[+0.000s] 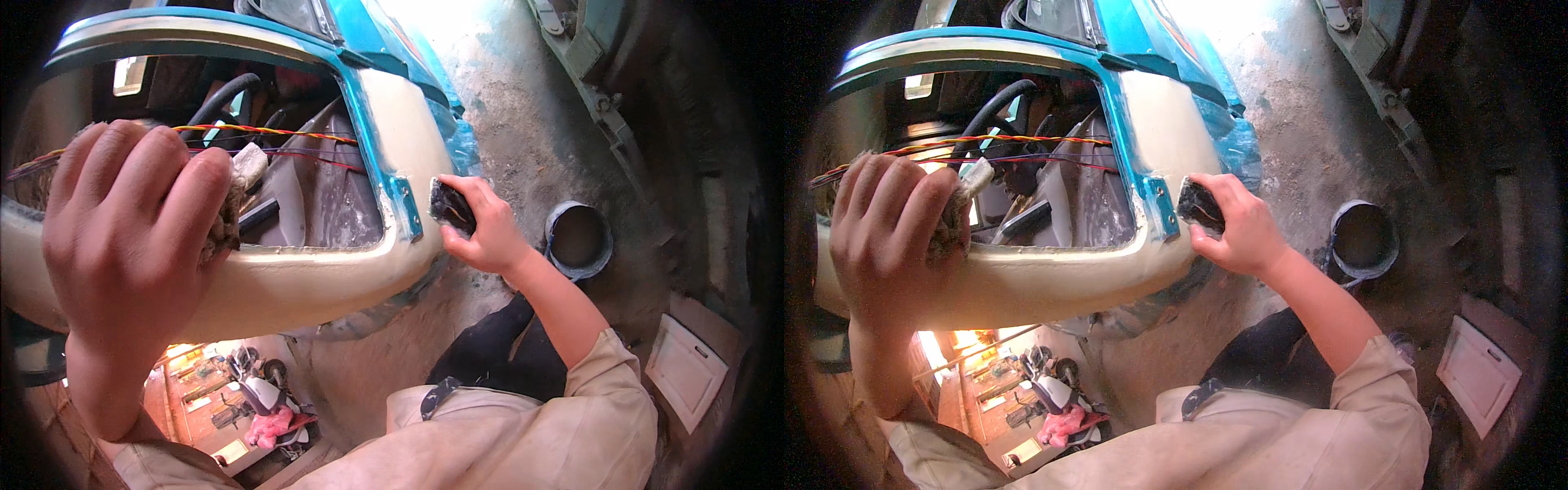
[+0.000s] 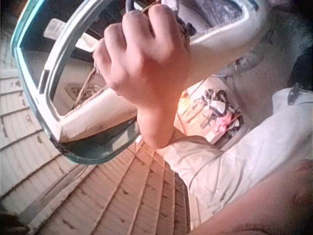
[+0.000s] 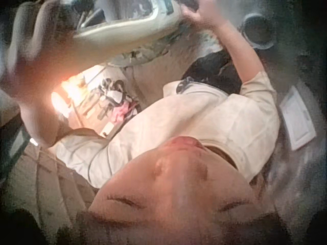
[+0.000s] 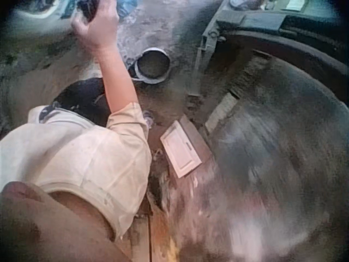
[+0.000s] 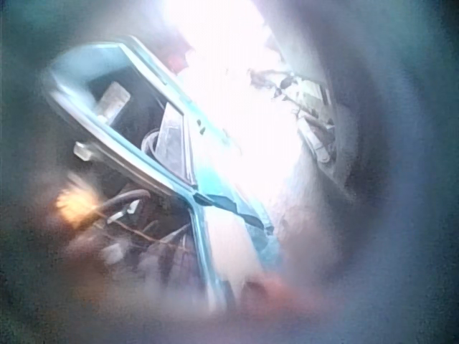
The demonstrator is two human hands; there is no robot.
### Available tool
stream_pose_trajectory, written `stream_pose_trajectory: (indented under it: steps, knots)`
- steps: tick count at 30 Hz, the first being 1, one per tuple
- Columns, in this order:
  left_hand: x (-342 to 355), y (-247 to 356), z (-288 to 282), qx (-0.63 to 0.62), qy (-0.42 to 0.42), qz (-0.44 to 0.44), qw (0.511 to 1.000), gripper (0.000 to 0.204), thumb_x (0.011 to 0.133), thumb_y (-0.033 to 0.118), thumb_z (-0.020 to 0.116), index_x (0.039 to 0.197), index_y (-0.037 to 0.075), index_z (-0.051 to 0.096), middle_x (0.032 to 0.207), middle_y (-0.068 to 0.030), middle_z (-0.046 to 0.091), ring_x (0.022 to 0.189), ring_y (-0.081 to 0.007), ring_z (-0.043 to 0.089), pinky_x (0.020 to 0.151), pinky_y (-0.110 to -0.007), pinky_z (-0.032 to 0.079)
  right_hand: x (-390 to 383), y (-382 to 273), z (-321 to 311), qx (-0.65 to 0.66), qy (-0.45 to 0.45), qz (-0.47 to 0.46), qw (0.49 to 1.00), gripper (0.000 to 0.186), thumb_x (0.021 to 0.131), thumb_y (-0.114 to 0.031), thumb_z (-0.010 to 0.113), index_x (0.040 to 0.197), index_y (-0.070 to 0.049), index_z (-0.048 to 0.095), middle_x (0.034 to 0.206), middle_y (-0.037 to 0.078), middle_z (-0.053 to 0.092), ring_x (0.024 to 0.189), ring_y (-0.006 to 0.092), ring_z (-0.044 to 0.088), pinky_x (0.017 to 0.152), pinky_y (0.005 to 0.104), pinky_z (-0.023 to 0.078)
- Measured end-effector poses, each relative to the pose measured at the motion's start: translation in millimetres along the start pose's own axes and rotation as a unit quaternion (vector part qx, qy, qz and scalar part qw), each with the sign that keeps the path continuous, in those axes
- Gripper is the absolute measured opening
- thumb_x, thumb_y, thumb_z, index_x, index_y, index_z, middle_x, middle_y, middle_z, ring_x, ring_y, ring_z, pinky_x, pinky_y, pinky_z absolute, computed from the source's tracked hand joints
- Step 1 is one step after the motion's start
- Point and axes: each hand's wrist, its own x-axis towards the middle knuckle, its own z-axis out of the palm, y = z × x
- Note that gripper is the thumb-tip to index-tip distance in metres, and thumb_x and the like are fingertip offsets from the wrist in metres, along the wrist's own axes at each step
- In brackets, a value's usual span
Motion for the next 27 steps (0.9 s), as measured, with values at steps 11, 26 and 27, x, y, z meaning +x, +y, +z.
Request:
stream_pose_trajectory:
  steps: [11, 26, 27]
  knots:
    - [1.0, 4.4, -1.4, -0.046, -0.066, -0.02, 0.997, 0.045, 0.062, 0.0, 0.084, 0.103, 0.006, 0.066, 0.092, -0.0121, 0.057, 0.09, -0.0345, 0.06, 0.086, -0.047, 0.052, 76.7, -46.2, -27.9, -0.324, -0.376, -0.072, 0.865, 0.088, 0.083, -0.04, 0.07, 0.165, -0.021, 0.045, 0.109, 0.022, 0.068, 0.089, 0.0362, 0.073, 0.079, 0.0469, 0.059]
    - [-1.1, 11.0, -23.0, -0.099, -0.166, -0.056, 0.979, 0.058, 0.06, -0.012, 0.079, 0.115, 0.001, 0.063, 0.101, -0.0163, 0.056, 0.095, -0.0375, 0.061, 0.082, -0.047, 0.053, 68.5, -71.3, -36.1, -0.275, -0.503, -0.074, 0.816, 0.092, 0.083, -0.041, 0.078, 0.165, -0.014, 0.043, 0.102, 0.017, 0.067, 0.088, 0.034, 0.072, 0.081, 0.0429, 0.059]
    - [-0.7, 12.2, -22.6, -0.098, -0.158, -0.056, 0.981, 0.057, 0.06, -0.011, 0.079, 0.113, 0.0, 0.063, 0.099, -0.0159, 0.056, 0.094, -0.0374, 0.061, 0.082, -0.047, 0.053, 67.5, -72.9, -37.4, -0.267, -0.521, -0.055, 0.809, 0.091, 0.085, -0.039, 0.077, 0.166, -0.016, 0.042, 0.102, 0.016, 0.066, 0.089, 0.0335, 0.071, 0.083, 0.0422, 0.058]
